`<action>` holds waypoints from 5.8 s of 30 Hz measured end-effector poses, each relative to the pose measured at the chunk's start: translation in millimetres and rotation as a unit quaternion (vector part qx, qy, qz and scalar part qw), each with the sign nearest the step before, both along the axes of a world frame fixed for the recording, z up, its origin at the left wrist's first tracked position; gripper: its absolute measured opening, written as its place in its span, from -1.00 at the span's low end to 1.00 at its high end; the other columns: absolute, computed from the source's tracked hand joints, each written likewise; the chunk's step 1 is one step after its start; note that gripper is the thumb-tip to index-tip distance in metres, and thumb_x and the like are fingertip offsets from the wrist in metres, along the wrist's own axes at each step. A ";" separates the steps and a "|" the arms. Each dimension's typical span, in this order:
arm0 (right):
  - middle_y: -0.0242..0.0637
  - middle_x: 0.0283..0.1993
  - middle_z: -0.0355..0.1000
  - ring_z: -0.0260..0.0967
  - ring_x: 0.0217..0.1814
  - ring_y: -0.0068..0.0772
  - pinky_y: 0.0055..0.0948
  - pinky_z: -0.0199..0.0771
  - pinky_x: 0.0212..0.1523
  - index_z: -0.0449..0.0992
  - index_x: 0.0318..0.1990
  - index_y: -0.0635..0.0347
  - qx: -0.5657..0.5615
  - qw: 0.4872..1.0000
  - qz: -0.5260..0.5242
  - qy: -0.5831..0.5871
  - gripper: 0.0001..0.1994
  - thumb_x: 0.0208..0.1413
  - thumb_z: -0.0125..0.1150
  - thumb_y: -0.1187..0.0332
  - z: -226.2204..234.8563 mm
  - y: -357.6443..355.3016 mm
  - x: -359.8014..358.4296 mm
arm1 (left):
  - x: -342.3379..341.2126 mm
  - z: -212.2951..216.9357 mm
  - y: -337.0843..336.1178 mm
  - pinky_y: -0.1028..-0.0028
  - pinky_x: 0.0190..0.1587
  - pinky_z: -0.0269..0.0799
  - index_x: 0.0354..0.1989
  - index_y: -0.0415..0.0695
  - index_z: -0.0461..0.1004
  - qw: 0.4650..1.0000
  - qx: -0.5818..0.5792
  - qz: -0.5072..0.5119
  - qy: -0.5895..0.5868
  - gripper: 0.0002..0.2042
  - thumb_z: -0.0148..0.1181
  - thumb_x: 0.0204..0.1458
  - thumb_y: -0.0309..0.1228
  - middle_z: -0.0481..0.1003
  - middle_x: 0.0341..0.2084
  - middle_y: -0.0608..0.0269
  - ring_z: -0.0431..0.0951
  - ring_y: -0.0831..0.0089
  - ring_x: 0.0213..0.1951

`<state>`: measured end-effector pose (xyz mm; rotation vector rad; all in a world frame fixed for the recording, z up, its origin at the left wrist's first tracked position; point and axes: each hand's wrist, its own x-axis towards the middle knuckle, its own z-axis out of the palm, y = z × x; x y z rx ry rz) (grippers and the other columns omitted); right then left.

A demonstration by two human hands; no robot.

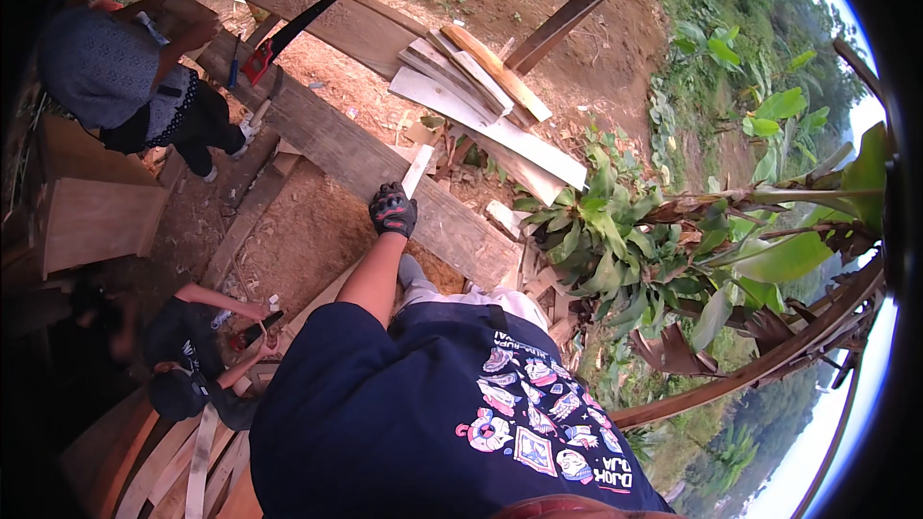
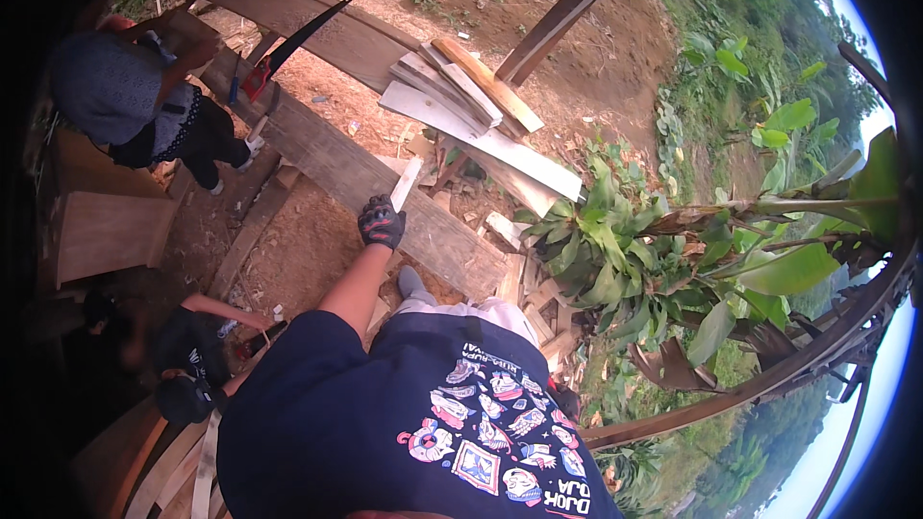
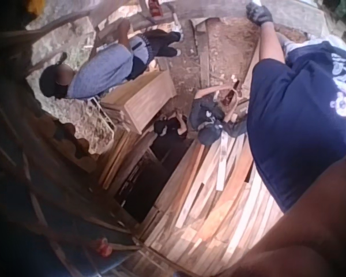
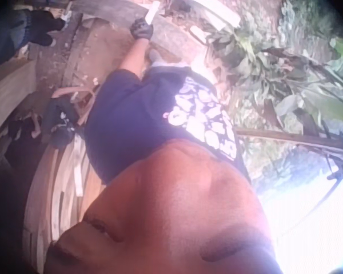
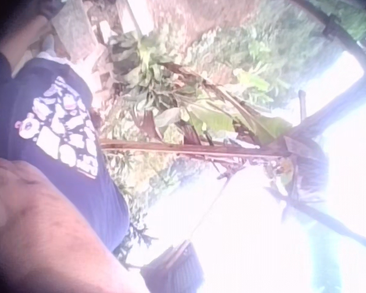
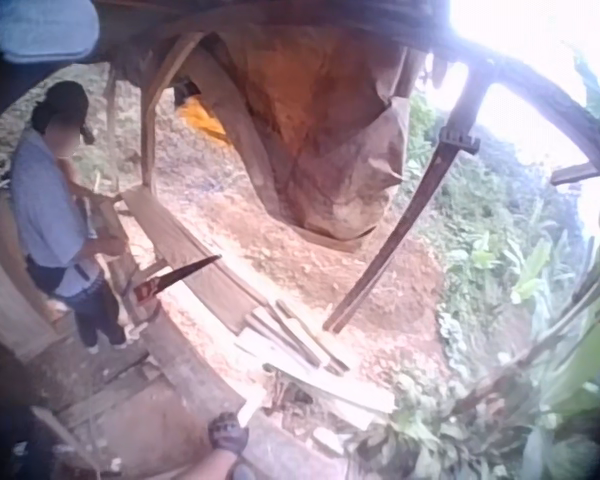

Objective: The person uses a hand saw to cut a wooden plank on a makeshift workbench. They position the plank, saw through it, and then move the cut pieces aside while other people work nearby.

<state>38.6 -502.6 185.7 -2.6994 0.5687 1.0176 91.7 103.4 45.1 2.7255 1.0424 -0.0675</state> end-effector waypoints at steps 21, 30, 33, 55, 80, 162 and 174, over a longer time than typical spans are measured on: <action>-0.22 -0.44 0.59 0.55 -0.42 -0.38 -0.29 0.49 -0.29 0.72 0.06 0.15 0.215 0.938 0.263 -0.074 -0.59 0.20 0.24 0.09 31.8 10.4 244.7 | -65.0 4.8 -85.9 0.06 0.37 0.36 0.29 -0.19 0.51 0.907 -0.198 0.361 -0.081 -0.40 0.22 0.19 -0.01 0.49 0.26 -0.19 0.46 -0.11 0.31; -0.49 -0.46 0.48 0.32 -0.47 -0.64 -0.50 0.32 -0.40 0.70 0.02 0.28 0.403 0.896 0.185 0.006 -0.64 0.25 0.31 0.18 129.3 86.7 298.5 | -41.3 19.3 -92.3 0.01 0.18 0.50 0.09 -0.12 0.60 0.870 -0.131 0.470 -0.074 -0.51 0.23 0.21 0.02 0.57 0.06 -0.16 0.58 -0.09 0.16; -0.49 -0.43 0.49 0.34 -0.45 -0.67 -0.53 0.32 -0.41 0.69 0.06 0.26 0.419 0.892 0.170 0.016 -0.65 0.31 0.32 0.17 138.9 109.8 292.5 | -15.6 25.3 -80.1 0.05 0.18 0.50 0.09 -0.15 0.58 0.865 -0.055 0.485 -0.117 -0.51 0.27 0.19 0.01 0.56 0.03 -0.12 0.58 -0.07 0.12; -0.13 0.02 0.69 0.63 0.05 -0.34 -0.32 0.56 0.12 0.60 0.27 0.17 0.373 0.871 0.320 -0.003 -0.56 0.32 0.34 0.20 16.0 340.8 275.9 | 88.3 -60.9 9.8 -0.12 0.46 0.09 0.05 -0.18 0.49 0.907 0.161 0.373 -0.113 -0.58 0.24 0.19 -0.11 0.38 0.27 -0.19 0.26 -0.15 0.39; 0.09 -0.03 0.66 0.69 -0.01 0.00 -0.18 0.60 -0.02 0.59 0.27 0.13 0.436 0.807 0.386 -0.099 -0.57 0.38 0.23 0.10 -110.9 471.7 238.8 | 87.4 -52.9 9.2 -0.09 0.52 -0.01 0.20 -0.10 0.45 0.927 0.102 0.330 -0.148 -0.55 0.23 0.17 -0.19 0.35 0.32 0.01 0.21 0.01 0.45; 0.12 0.30 0.52 0.61 0.14 -0.01 -0.14 0.54 0.17 0.32 0.50 0.16 0.409 0.799 0.433 -0.079 -0.40 0.39 0.19 0.15 23.4 307.7 237.7 | 83.5 -70.3 36.0 0.04 0.09 0.45 -0.44 -0.22 0.60 0.920 0.170 0.329 -0.130 -0.72 0.21 0.11 -0.22 0.54 -0.19 -0.08 0.51 -0.06 -0.01; 0.03 0.07 0.61 0.62 -0.13 -0.25 -0.31 0.57 -0.05 0.42 0.42 0.22 0.438 0.777 0.440 -0.103 -0.44 0.33 0.32 0.24 14.3 336.4 257.7 | 107.4 -72.4 48.5 -0.16 0.47 0.02 0.18 -0.19 0.45 0.826 0.150 0.523 -0.145 -0.50 0.19 0.18 -0.11 0.34 0.33 -0.13 0.22 -0.10 0.44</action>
